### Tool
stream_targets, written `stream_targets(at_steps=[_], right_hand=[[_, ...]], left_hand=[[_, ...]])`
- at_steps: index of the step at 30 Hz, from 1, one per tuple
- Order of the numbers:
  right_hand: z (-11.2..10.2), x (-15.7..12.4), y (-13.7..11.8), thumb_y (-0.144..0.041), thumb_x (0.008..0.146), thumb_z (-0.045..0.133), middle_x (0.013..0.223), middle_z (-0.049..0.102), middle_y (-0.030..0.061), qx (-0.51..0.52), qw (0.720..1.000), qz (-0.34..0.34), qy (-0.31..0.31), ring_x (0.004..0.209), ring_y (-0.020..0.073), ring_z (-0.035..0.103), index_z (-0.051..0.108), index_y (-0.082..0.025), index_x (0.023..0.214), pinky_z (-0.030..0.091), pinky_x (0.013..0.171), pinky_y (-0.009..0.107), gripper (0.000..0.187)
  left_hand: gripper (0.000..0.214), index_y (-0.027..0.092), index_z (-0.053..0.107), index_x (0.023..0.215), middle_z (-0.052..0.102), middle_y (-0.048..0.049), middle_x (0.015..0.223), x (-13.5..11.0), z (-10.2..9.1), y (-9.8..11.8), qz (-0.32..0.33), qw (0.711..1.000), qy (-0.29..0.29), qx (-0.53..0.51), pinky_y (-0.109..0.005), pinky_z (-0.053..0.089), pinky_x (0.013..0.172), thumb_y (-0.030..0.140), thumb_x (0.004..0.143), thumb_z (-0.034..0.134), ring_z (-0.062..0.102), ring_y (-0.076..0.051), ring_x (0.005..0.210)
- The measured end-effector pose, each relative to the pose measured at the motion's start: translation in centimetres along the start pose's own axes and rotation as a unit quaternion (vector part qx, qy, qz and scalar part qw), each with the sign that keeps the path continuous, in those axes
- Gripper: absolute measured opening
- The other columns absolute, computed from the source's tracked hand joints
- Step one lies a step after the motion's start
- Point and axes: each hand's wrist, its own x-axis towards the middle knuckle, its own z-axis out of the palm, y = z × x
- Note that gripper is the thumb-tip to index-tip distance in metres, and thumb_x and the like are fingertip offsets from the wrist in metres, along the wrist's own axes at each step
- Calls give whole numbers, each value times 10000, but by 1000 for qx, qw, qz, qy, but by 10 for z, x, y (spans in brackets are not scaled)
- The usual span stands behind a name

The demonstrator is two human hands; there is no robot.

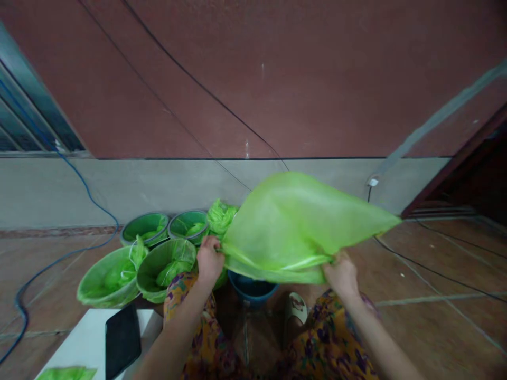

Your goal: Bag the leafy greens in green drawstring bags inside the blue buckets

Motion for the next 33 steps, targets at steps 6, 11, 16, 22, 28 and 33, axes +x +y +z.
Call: stream_targets(at_steps=[6, 11, 16, 22, 28, 33], right_hand=[[28, -19, 26, -260, 559, 656, 859, 714, 54, 224, 945, 210, -115, 732, 217, 651, 680, -177, 979, 500, 631, 305, 429], [-2, -9, -8, -247, 504, 786, 980, 694, 34, 448, 831, 274, -180, 806, 161, 651, 650, -203, 1071, 520, 720, 264, 585], [-22, -8, -7, -253, 571, 766, 1050, 683, 44, 454, 815, 252, -258, 877, 166, 656, 639, -225, 1118, 526, 752, 272, 562], [-20, -1, 16, -315, 543, 797, 934, 714, 95, 329, 900, 196, -209, 765, 220, 680, 633, -154, 1070, 550, 643, 331, 575], [-22, 17, 28, -327, 628, 690, 876, 721, 86, 225, 951, 99, -185, 766, 214, 679, 631, -130, 1035, 552, 697, 337, 456], [-33, 29, 26, -190, 725, 507, 1014, 697, 102, -76, 984, -82, -136, 845, 228, 673, 666, -153, 1051, 527, 808, 368, 365]], left_hand=[[169, 201, 473, 562, 483, 34, 551, -30, 43, -58, -177, 971, -157, 21, -242, 365, 596, 33, 561, 481, 483, -135, 586], [307, 171, 672, 814, 668, 8, 756, -31, 44, -48, -214, 919, -273, -186, -244, 438, 685, 87, 556, 528, 591, -149, 721], [296, 145, 737, 848, 705, -12, 734, -40, 28, -36, -318, 813, -363, -324, -259, 456, 674, 143, 571, 633, 609, -154, 667], [251, 151, 743, 823, 728, -57, 818, -32, 7, -28, -379, 704, -405, -443, -293, 493, 759, 207, 582, 791, 659, -177, 751], [246, 155, 716, 804, 707, -41, 776, -24, -5, -20, -349, 685, -404, -495, -299, 492, 747, 231, 591, 812, 651, -165, 707], [215, 155, 665, 726, 675, -16, 706, -9, -11, -5, -325, 744, -332, -480, -280, 466, 671, 205, 555, 787, 613, -149, 640]])
